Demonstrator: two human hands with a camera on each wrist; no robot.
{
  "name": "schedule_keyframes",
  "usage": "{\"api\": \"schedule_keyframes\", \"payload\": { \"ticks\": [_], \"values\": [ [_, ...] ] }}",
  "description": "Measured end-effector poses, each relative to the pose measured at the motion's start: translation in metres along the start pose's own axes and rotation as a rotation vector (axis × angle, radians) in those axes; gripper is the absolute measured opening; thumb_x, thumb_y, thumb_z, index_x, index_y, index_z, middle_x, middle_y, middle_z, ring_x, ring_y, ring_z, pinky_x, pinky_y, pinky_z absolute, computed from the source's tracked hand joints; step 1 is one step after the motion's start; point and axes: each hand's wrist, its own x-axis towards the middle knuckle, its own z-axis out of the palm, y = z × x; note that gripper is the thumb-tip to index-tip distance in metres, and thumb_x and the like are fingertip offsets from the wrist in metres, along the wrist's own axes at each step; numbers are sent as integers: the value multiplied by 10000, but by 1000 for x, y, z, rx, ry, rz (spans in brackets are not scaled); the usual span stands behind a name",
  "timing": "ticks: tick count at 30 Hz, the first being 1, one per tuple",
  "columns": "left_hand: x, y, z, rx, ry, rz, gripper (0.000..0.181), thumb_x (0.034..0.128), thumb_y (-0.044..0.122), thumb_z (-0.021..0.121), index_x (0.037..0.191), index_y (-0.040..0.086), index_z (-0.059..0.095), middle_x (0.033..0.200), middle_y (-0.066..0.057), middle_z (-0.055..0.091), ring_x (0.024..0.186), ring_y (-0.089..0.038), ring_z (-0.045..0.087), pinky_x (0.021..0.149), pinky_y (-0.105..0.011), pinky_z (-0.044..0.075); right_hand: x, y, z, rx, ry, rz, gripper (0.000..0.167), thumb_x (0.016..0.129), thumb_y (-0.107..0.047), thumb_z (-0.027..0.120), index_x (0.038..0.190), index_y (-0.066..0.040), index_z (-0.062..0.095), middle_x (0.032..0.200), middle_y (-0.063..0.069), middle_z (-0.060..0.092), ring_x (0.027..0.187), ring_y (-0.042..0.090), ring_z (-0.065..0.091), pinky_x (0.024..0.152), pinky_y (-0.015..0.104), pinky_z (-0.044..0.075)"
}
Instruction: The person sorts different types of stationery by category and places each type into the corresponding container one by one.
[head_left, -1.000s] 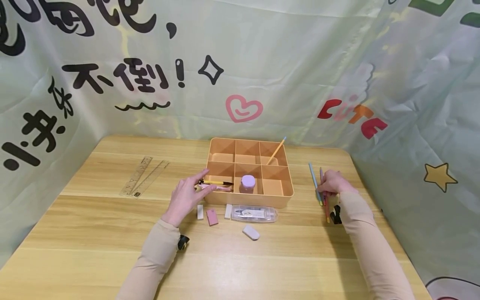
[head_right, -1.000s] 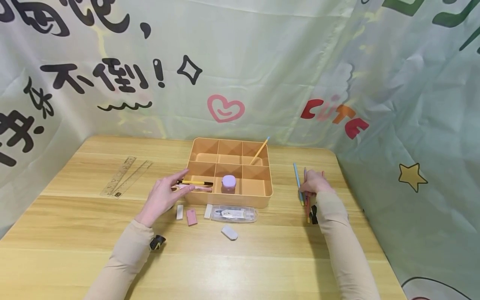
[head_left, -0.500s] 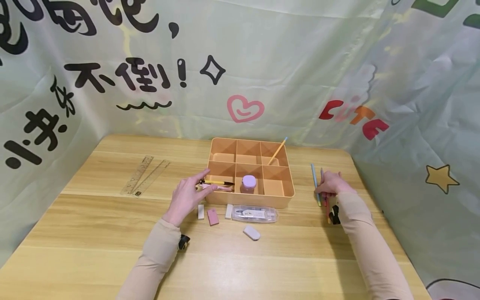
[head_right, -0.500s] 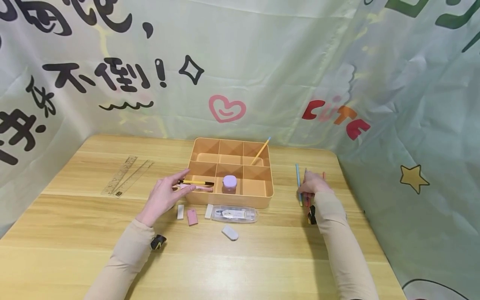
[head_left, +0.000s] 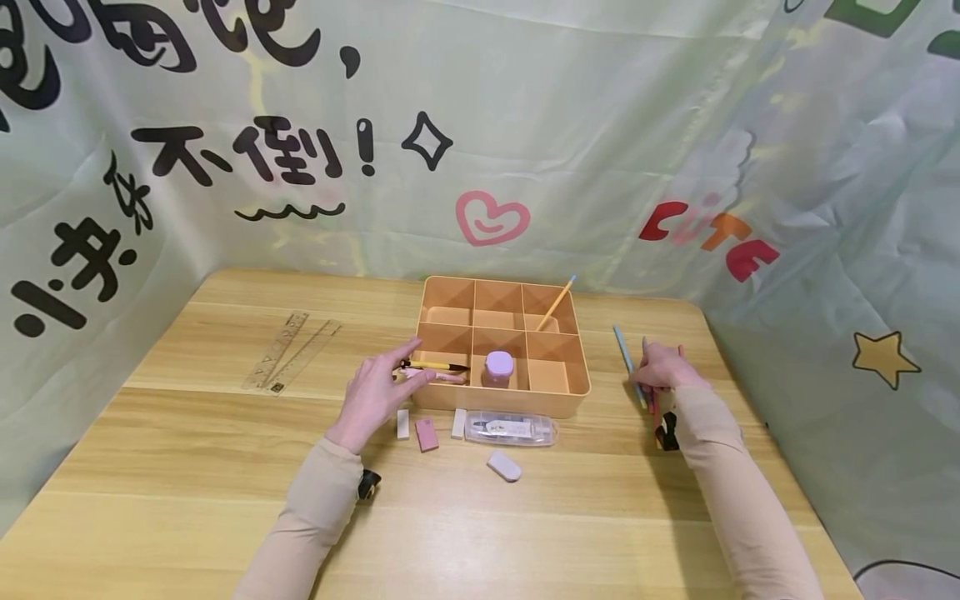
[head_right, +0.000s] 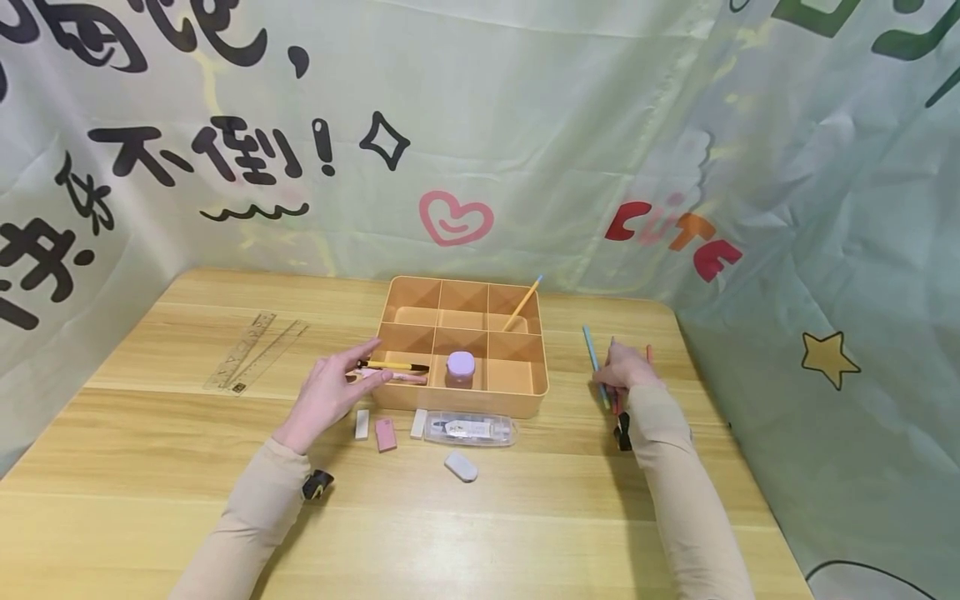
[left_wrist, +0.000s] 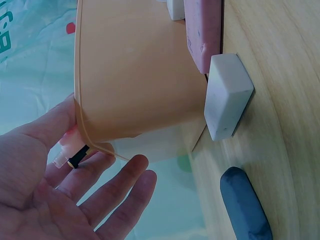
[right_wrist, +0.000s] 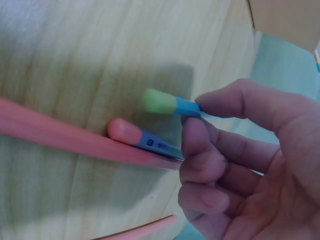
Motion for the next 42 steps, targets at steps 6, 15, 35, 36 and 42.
{"api": "schedule_keyframes", "payload": {
  "ticks": [6,15,35,36,42],
  "values": [
    [0,0,0,-1,-1,-1,668,910,403,728,1475,119,512,1447,-220,557,441,-83,250,400,-224,268,-3,0,-4,21,80,-26,372,944,-193,598,602,-51,634,475,-58,507,475,98,457,623,325,477],
    [0,0,0,4,1,1,669,907,404,732,1473,120,515,1442,-223,560,439,-82,247,400,-223,266,-9,-2,-10,222,181,-37,334,995,-136,520,929,148,681,615,77,697,560,173,674,631,395,607],
    [0,1,0,11,1,-1,673,906,409,731,1475,123,513,1441,-218,566,451,-88,238,410,-226,260,-11,-3,-14,696,501,-118,370,1050,-159,459,1205,173,511,762,-114,606,619,-7,609,610,218,582],
    [0,1,0,12,1,-1,673,906,411,731,1475,124,514,1438,-218,570,451,-88,237,409,-225,257,-11,-3,-15,732,502,-126,342,1052,-158,456,1186,151,516,752,-128,599,616,-2,607,603,212,576],
    [0,0,0,13,0,-4,680,903,414,733,1478,128,511,1398,-223,606,453,-87,230,406,-222,245,-11,-3,-17,981,531,-196,134,1031,-86,514,932,-90,604,659,-120,608,536,26,554,530,174,499]
  ]
}}
